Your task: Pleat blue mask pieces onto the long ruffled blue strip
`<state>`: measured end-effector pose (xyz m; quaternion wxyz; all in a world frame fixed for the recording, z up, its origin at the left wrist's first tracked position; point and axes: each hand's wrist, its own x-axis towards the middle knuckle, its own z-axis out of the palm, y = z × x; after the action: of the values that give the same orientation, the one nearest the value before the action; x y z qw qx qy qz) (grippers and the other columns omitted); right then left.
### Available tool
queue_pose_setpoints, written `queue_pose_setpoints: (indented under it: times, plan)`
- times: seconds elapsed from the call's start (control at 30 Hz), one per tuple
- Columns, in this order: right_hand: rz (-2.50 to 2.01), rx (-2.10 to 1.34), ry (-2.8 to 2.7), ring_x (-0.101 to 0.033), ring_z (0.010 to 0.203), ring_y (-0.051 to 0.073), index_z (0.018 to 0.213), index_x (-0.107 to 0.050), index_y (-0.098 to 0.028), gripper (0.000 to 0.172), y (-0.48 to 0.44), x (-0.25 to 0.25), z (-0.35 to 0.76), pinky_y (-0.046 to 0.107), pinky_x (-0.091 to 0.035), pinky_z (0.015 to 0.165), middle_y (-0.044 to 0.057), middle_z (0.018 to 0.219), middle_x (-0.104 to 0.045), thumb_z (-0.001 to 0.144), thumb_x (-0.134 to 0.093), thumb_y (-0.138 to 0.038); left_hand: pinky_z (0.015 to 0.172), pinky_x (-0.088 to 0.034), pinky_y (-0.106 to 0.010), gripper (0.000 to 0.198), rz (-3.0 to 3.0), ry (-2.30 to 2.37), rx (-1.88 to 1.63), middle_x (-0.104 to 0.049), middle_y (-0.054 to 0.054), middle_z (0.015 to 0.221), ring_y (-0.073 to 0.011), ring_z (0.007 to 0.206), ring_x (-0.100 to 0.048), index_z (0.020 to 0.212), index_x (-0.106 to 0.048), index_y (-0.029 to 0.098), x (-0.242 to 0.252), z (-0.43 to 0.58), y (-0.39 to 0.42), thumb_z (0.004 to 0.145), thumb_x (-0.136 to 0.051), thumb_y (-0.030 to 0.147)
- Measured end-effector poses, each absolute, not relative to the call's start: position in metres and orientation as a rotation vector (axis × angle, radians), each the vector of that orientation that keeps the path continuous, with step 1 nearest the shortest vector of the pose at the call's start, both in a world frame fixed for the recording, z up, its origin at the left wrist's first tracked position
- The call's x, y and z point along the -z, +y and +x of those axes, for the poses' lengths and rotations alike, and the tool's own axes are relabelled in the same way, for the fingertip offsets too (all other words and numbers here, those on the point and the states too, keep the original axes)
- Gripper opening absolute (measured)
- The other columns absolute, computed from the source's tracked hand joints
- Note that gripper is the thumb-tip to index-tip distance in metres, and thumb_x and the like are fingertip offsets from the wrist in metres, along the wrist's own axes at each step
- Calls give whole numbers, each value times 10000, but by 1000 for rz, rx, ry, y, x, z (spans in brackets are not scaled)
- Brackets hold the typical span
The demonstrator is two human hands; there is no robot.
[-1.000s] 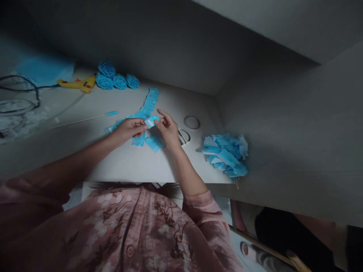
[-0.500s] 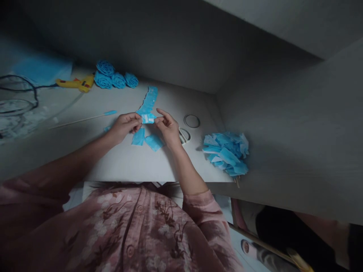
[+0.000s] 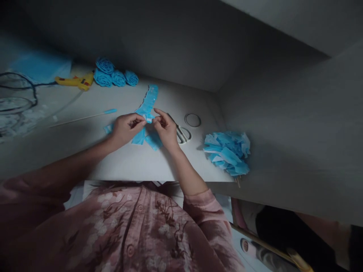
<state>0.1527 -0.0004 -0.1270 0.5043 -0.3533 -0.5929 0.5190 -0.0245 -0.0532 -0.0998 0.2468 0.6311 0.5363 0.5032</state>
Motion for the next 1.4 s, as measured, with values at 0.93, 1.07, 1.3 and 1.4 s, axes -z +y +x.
queue_pose_setpoints:
  times: [0.93, 1.07, 1.3, 1.4]
  plan:
    - [-799, -857, -1840, -683, 878, 165, 1456, -689, -292, 475, -6, 134, 155, 371, -608, 887, 23, 1039, -767, 982, -661, -286, 604, -361, -250, 61, 1591, 1449, -1289, -572, 56, 626, -101, 589, -486, 813, -697, 177, 114, -23, -45, 842, -672, 225]
    - [-801, -869, -1820, -683, 876, 159, 1453, -693, -304, 482, -5, 136, 155, 359, -608, 887, 18, 1038, -773, 971, -678, -284, 602, -353, -250, 60, 1608, 1444, -1291, -567, 56, 626, -102, 588, -477, 809, -693, 179, 117, -25, -43, 844, -650, 203]
    - [-813, -898, -1795, -668, 863, 147, 1436, -705, -290, 471, -5, 136, 154, 338, -603, 880, 7, 994, -748, 966, -695, -312, 630, -383, -252, 68, 1594, 1392, -1307, -608, 40, 666, -115, 624, -516, 814, -688, 182, 119, -25, -43, 859, -640, 199]
    - [-805, -968, -1743, -654, 839, 140, 1429, -710, -281, 479, -3, 136, 153, 324, -599, 854, 3, 964, -730, 958, -729, -368, 651, -403, -250, 94, 1529, 1318, -1331, -616, 35, 669, -112, 634, -531, 775, -666, 181, 115, -24, -43, 853, -614, 170]
